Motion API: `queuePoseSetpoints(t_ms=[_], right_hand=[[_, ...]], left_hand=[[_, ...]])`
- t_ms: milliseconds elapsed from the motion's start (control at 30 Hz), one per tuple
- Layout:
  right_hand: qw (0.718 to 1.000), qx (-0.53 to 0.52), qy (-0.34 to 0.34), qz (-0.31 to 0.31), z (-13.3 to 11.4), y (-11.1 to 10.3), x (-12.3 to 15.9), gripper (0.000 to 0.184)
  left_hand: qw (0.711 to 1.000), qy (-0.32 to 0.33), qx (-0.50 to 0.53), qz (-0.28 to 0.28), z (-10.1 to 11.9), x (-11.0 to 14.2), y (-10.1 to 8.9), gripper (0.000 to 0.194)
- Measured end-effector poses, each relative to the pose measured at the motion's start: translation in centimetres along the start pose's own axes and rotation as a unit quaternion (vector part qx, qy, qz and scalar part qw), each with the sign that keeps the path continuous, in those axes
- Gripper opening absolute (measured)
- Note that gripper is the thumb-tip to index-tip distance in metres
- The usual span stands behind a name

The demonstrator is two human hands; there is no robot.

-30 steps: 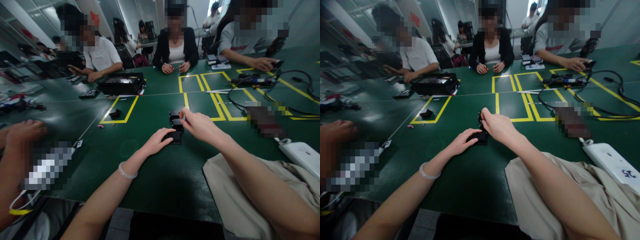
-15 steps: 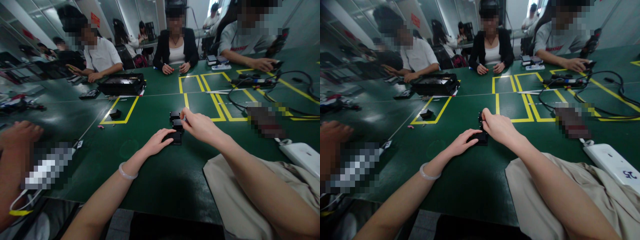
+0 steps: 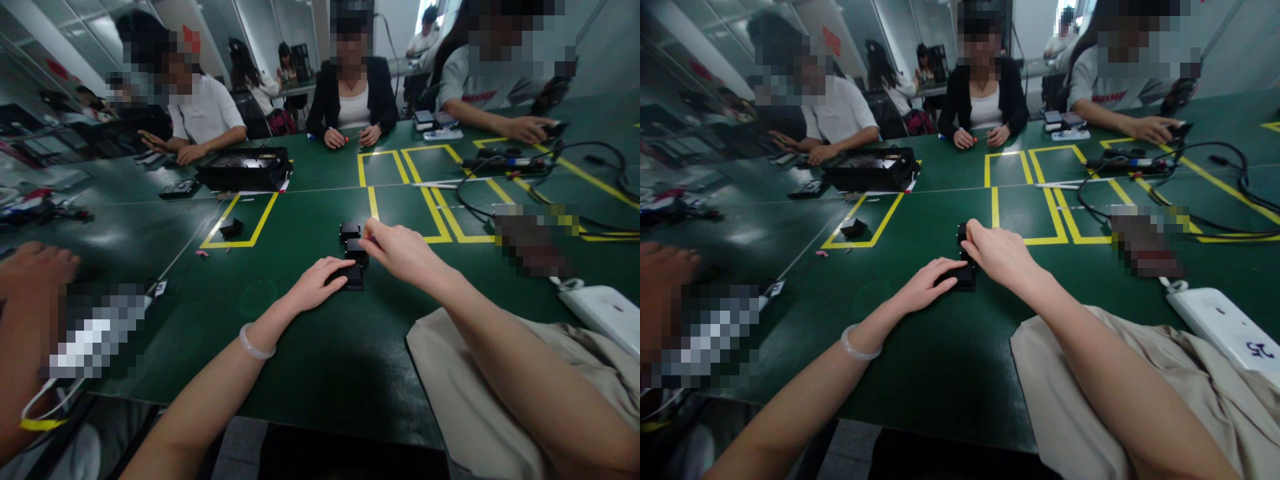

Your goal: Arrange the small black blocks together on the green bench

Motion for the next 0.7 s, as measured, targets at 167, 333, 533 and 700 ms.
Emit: queuePoseSetpoints(t_ms=[167,333,533,700], right_hand=[[1.000,0.003,0.004,-0.006,0.0,0.0,0.0,0.022],[1.000,-0.001,-0.001,-0.002,-0.2,0.0,0.0,0.027],[1.000,-0.019,-0.002,0.011,-0.2,-0.2,0.1,0.021],[1.000,-0.011,-0.005,0.023,0.0,-0.1,-0.1,0.019]], left_hand=[[1.000,-0.009,-0.011,0.006,-0.1,-0.2,0.0,0.037],[1.000,0.005,-0.019,0.007,0.0,-0.6,-0.2,0.035],[0.999,0.012,0.001,-0.030,0.6,-1.3,-0.2,0.032],[0.997,-0.002,0.062,-0.056,0.1,-1.7,0.4,0.036]])
Point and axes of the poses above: each hand's wrist, its own x-axis away from the middle knuckle, its own y-axis out of the palm, z = x × y, the point moved 8 cm from there along -x, towards the middle knuckle, and after that the axes turned 10 degrees about z, right-handed, at the moved point
